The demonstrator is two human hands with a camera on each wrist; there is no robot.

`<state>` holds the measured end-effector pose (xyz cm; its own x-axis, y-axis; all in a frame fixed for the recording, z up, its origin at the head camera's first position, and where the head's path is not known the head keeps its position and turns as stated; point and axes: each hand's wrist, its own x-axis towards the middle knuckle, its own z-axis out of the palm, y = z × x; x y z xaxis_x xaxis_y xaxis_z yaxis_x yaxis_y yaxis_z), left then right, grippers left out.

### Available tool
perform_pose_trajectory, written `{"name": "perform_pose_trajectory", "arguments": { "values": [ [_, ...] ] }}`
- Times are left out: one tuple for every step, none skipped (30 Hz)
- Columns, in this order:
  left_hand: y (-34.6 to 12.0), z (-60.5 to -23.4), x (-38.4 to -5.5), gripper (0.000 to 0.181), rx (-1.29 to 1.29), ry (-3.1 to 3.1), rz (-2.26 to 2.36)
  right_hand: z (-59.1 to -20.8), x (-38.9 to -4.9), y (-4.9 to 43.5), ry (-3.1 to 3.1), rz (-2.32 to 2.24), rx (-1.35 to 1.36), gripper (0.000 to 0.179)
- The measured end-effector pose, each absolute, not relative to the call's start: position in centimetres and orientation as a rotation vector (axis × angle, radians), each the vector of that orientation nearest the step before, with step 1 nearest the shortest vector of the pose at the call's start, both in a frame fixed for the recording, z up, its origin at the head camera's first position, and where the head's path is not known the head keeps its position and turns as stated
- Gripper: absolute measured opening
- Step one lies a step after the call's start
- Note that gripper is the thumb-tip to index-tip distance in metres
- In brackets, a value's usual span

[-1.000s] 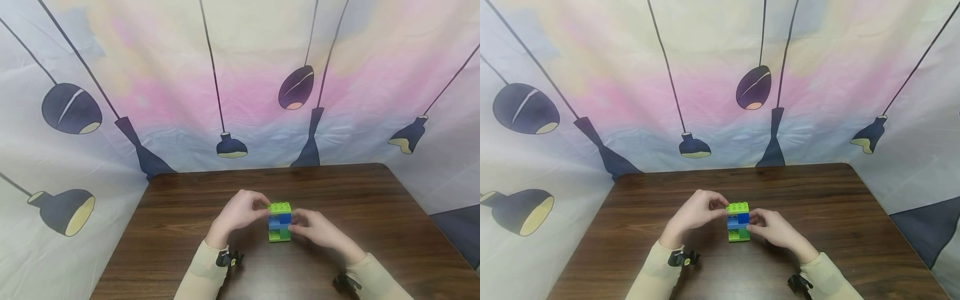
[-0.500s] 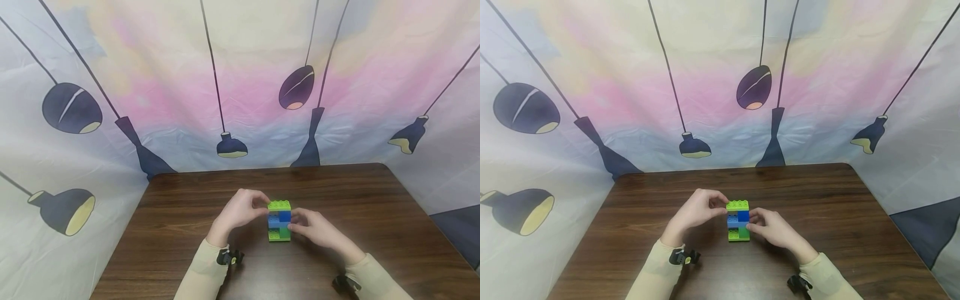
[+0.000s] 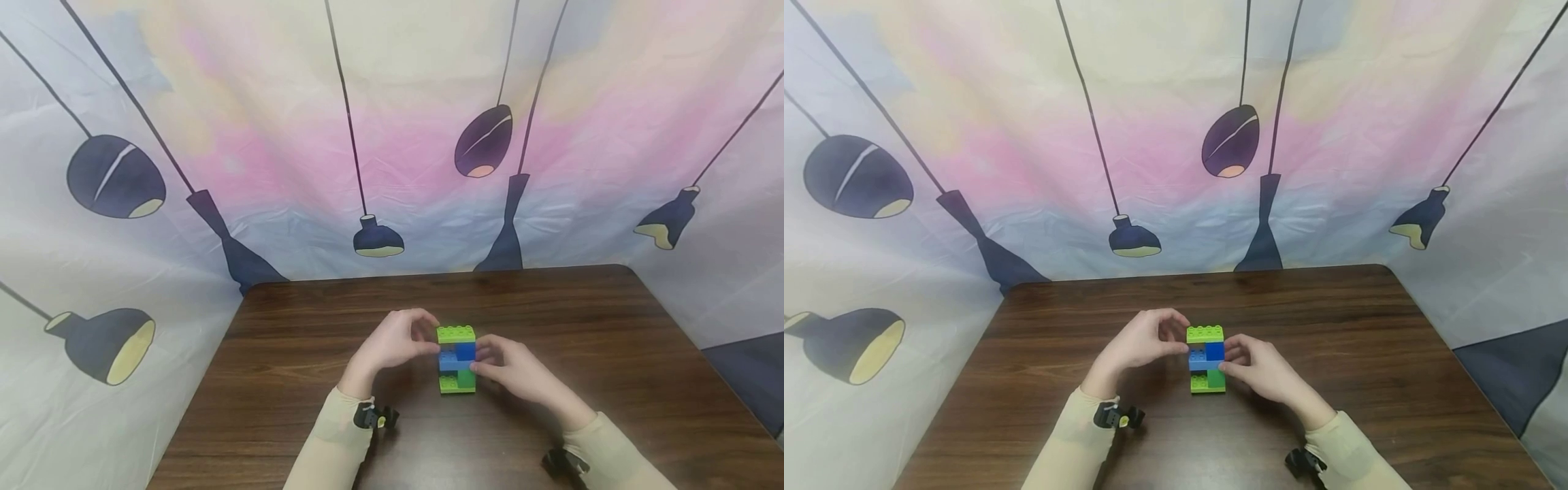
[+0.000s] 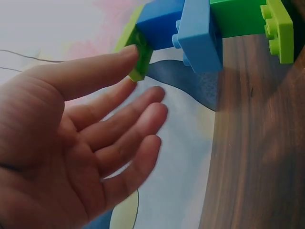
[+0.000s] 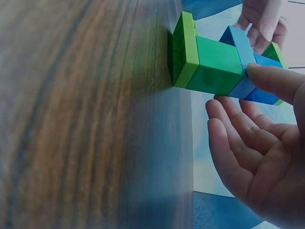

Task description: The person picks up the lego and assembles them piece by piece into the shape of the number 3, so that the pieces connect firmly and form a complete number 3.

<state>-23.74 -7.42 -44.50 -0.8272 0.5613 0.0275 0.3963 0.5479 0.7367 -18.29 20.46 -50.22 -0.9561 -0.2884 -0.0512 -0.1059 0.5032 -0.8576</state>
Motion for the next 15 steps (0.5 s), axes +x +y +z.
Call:
{"name": "perform_pose_trajectory", "arguments": {
  "values": [
    [-7.4, -44.6, -23.8, 0.037, 0.789, 2.556, 1.133, -50.2, -18.3, 20.4, 2.558, -1.439, -0.338, 0.045],
    [-7.4, -44.7, -23.9, 0.037, 0.773, 2.539, 1.122, -50.2, -18.3, 20.4, 2.558, -1.441, -0.337, 0.045],
    [-7.4, -44.9, -24.0, 0.038, 0.758, 2.523, 1.111, -50.2, -18.3, 20.4, 2.559, -1.442, -0.332, 0.045],
    [-7.3, -45.0, -24.1, 0.037, 0.746, 2.507, 1.104, -50.2, -18.3, 20.4, 2.562, -1.440, -0.325, 0.045],
    [-7.3, -45.2, -24.2, 0.037, 0.737, 2.495, 1.096, -50.2, -18.3, 20.4, 2.565, -1.439, -0.317, 0.046],
    [-7.2, -45.4, -24.3, 0.036, 0.729, 2.483, 1.089, -50.2, -18.3, 20.4, 2.569, -1.438, -0.312, 0.046],
    [-7.1, -45.6, -24.3, 0.036, 0.723, 2.471, 1.086, -50.2, -18.3, 20.4, 2.568, -1.438, -0.305, 0.046],
    [-7.0, -45.7, -24.4, 0.036, 0.719, 2.462, 1.082, -50.3, -18.3, 20.5, 2.570, -1.438, -0.301, 0.046],
    [-7.0, -45.9, -24.4, 0.036, 0.715, 2.455, 1.079, -50.3, -18.3, 20.5, 2.569, -1.439, -0.298, 0.046],
    [-6.9, -46.0, -24.4, 0.035, 0.712, 2.446, 1.076, -50.3, -18.3, 20.5, 2.571, -1.439, -0.298, 0.046],
    [-6.9, -46.1, -24.4, 0.035, 0.709, 2.438, 1.073, -50.4, -18.3, 20.5, 2.571, -1.440, -0.298, 0.046],
    [-6.8, -46.2, -24.4, 0.035, 0.707, 2.432, 1.070, -50.4, -18.4, 20.5, 2.572, -1.440, -0.298, 0.046],
    [-6.8, -46.3, -24.4, 0.035, 0.703, 2.429, 1.066, -50.4, -18.4, 20.5, 2.571, -1.440, -0.296, 0.046],
    [-6.8, -46.4, -24.4, 0.035, 0.698, 2.428, 1.064, -50.4, -18.4, 20.5, 2.574, -1.438, -0.295, 0.045],
    [-6.8, -46.4, -24.4, 0.035, 0.692, 2.429, 1.063, -50.4, -18.4, 20.4, 2.575, -1.437, -0.291, 0.045]
  ]
}}
